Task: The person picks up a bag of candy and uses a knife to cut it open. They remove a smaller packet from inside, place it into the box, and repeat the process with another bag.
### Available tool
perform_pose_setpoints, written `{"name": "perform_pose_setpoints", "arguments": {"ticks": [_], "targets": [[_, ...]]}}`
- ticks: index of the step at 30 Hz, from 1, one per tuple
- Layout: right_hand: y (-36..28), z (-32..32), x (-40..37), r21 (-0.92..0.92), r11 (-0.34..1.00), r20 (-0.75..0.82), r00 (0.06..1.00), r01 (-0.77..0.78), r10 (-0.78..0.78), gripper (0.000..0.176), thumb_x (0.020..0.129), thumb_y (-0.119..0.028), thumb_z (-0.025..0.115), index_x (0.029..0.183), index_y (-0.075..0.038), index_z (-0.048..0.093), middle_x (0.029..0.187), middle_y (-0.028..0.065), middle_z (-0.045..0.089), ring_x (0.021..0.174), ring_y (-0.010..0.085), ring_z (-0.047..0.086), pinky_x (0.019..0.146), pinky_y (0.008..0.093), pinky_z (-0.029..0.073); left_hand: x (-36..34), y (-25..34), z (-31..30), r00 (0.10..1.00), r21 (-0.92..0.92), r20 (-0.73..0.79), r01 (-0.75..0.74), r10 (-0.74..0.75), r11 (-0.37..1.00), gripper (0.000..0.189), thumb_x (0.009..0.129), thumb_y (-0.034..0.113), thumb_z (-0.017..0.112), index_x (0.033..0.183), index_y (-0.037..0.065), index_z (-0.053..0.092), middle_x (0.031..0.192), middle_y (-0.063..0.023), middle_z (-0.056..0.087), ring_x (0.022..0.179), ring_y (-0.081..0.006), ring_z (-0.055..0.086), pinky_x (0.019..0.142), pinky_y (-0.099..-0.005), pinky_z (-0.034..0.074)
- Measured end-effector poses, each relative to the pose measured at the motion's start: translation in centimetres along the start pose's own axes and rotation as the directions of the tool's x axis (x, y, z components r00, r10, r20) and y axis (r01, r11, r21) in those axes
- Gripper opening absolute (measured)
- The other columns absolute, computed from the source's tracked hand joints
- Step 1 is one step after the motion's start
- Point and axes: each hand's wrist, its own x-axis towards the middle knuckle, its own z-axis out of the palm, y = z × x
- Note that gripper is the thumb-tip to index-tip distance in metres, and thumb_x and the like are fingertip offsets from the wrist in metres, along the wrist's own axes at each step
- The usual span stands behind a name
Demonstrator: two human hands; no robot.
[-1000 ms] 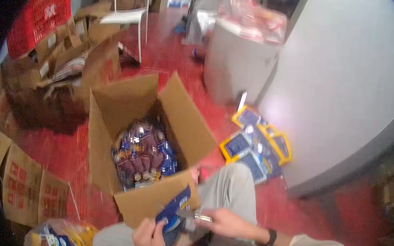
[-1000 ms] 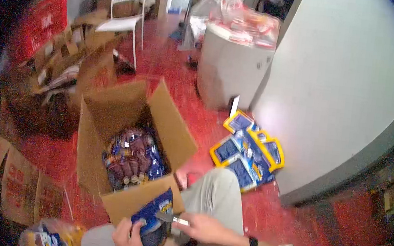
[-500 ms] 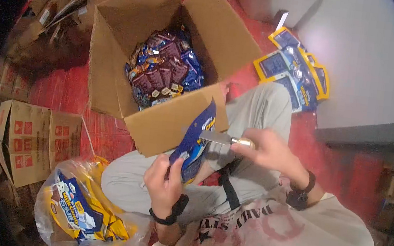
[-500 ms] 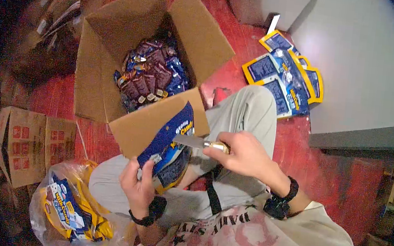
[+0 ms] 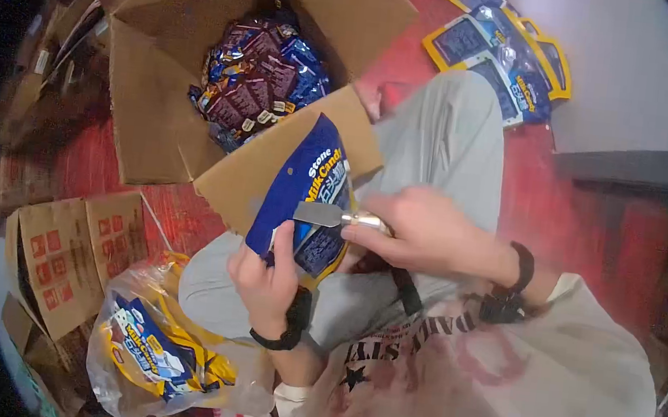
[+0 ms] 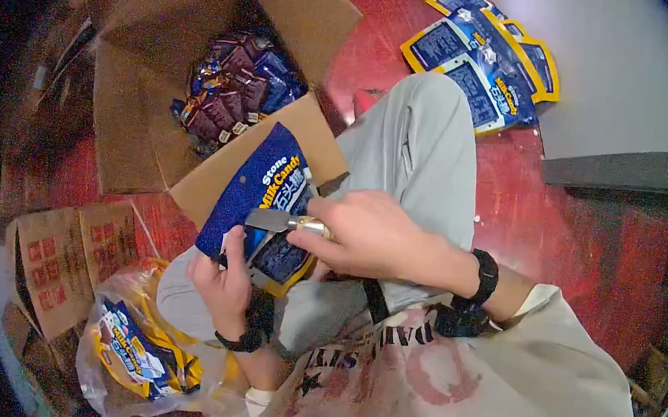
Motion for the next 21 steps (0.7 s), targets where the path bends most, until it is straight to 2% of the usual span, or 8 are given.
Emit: {"name": "perform_pose_setpoints", "arguments": {"ticks": [5, 7, 9, 11, 13, 17, 18, 21], "targets": [[-0.5, -0.1, -0.3, -0.004, 1.0, 0.106, 0.994, -0.026, 0.027, 0.045, 0.099, -0.044, 0.061, 0.092, 0.0, 0.066, 0.066, 0.0193, 0.067, 0.067, 0.0422, 0.068, 0.065, 0.0526, 0.053, 0.1, -0.3, -0.1, 0.994, -0.001, 0.101, -0.048, 0.048, 0.999, 0.011, 0.096, 0.002, 0.066, 0.101, -0.005, 0.073, 0.081, -0.0137, 0.074, 0.068, -0.0182, 0.068, 0.064, -0.0319, 0.05], [0.4, 0.2, -0.6, -0.077, 0.997, 0.047, 0.999, 0.026, -0.022, 0.047, 0.098, -0.046, 0.062, 0.089, 0.0, 0.066, 0.067, 0.0209, 0.067, 0.069, 0.0431, 0.069, 0.065, 0.0542, 0.053, 0.1, -0.4, 0.1, 0.988, -0.002, 0.071, -0.135, 0.135, 0.991, 0.008, 0.092, 0.0, 0.069, 0.097, -0.005, 0.072, 0.074, -0.0194, 0.069, 0.055, -0.0306, 0.065, 0.051, -0.0379, 0.045], [1.6, -0.8, -0.4, -0.125, 0.987, -0.042, 0.994, -0.105, 0.1, 0.049, 0.096, -0.049, 0.064, 0.085, -0.001, 0.067, 0.068, 0.0222, 0.067, 0.071, 0.0438, 0.069, 0.065, 0.0555, 0.053, -0.1, -0.7, -0.1, 0.989, 0.024, 0.062, -0.138, 0.136, 0.99, 0.008, 0.092, 0.0, 0.069, 0.097, -0.005, 0.072, 0.073, -0.019, 0.069, 0.054, -0.03, 0.064, 0.05, -0.0376, 0.044], [2.5, -1.7, -0.1, -0.141, 0.982, -0.049, 0.992, -0.125, 0.119, 0.051, 0.094, -0.051, 0.064, 0.083, -0.002, 0.069, 0.068, 0.0239, 0.067, 0.07, 0.0445, 0.069, 0.064, 0.0551, 0.053, -0.2, -0.7, -0.1, 0.99, 0.048, 0.043, -0.136, 0.134, 0.99, 0.008, 0.092, -0.001, 0.068, 0.097, -0.005, 0.072, 0.073, -0.0187, 0.068, 0.054, -0.0295, 0.064, 0.05, -0.0372, 0.044], [2.8, -1.3, -0.1, -0.134, 0.986, -0.069, 0.993, -0.104, 0.095, 0.053, 0.094, -0.052, 0.063, 0.081, -0.001, 0.07, 0.069, 0.0244, 0.067, 0.069, 0.0444, 0.069, 0.064, 0.0542, 0.053, -0.1, -0.4, -0.1, 0.99, 0.044, 0.118, -0.089, 0.083, 0.995, 0.008, 0.093, -0.001, 0.068, 0.098, -0.005, 0.072, 0.073, -0.0178, 0.067, 0.054, -0.0286, 0.063, 0.05, -0.0366, 0.044], [1.1, -0.1, -0.2, -0.096, 0.993, -0.002, 0.998, -0.067, 0.067, 0.055, 0.096, -0.052, 0.062, 0.079, 0.0, 0.069, 0.07, 0.0252, 0.067, 0.068, 0.0442, 0.069, 0.066, 0.0546, 0.054, 0.1, -0.2, 0.3, 0.993, -0.02, 0.08, -0.087, 0.088, 0.996, 0.009, 0.094, 0.002, 0.068, 0.098, -0.004, 0.072, 0.071, -0.0168, 0.065, 0.052, -0.0281, 0.06, 0.049, -0.037, 0.042], [-0.1, -0.1, -0.2, -0.085, 0.996, 0.106, 0.994, -0.012, 0.021, 0.057, 0.098, -0.052, 0.059, 0.079, 0.001, 0.069, 0.071, 0.0258, 0.067, 0.068, 0.0449, 0.068, 0.066, 0.0546, 0.054, 0.2, 0.1, 0.0, 0.986, 0.031, 0.116, -0.126, 0.122, 0.992, 0.008, 0.094, 0.003, 0.068, 0.096, -0.004, 0.072, 0.071, -0.0175, 0.065, 0.052, -0.0302, 0.061, 0.049, -0.0382, 0.042], [0.1, 2.2, -0.5, -0.041, 0.996, 0.054, 0.995, 0.085, -0.083, 0.057, 0.099, -0.053, 0.058, 0.08, 0.0, 0.07, 0.072, 0.0255, 0.068, 0.071, 0.0452, 0.068, 0.066, 0.0547, 0.054, -0.4, 1.0, -1.0, 0.978, 0.227, 0.204, -0.096, 0.049, 0.969, 0.012, 0.097, 0.006, 0.067, 0.099, -0.003, 0.074, 0.078, -0.0194, 0.071, 0.064, -0.0328, 0.067, 0.058, -0.0408, 0.045]]}}
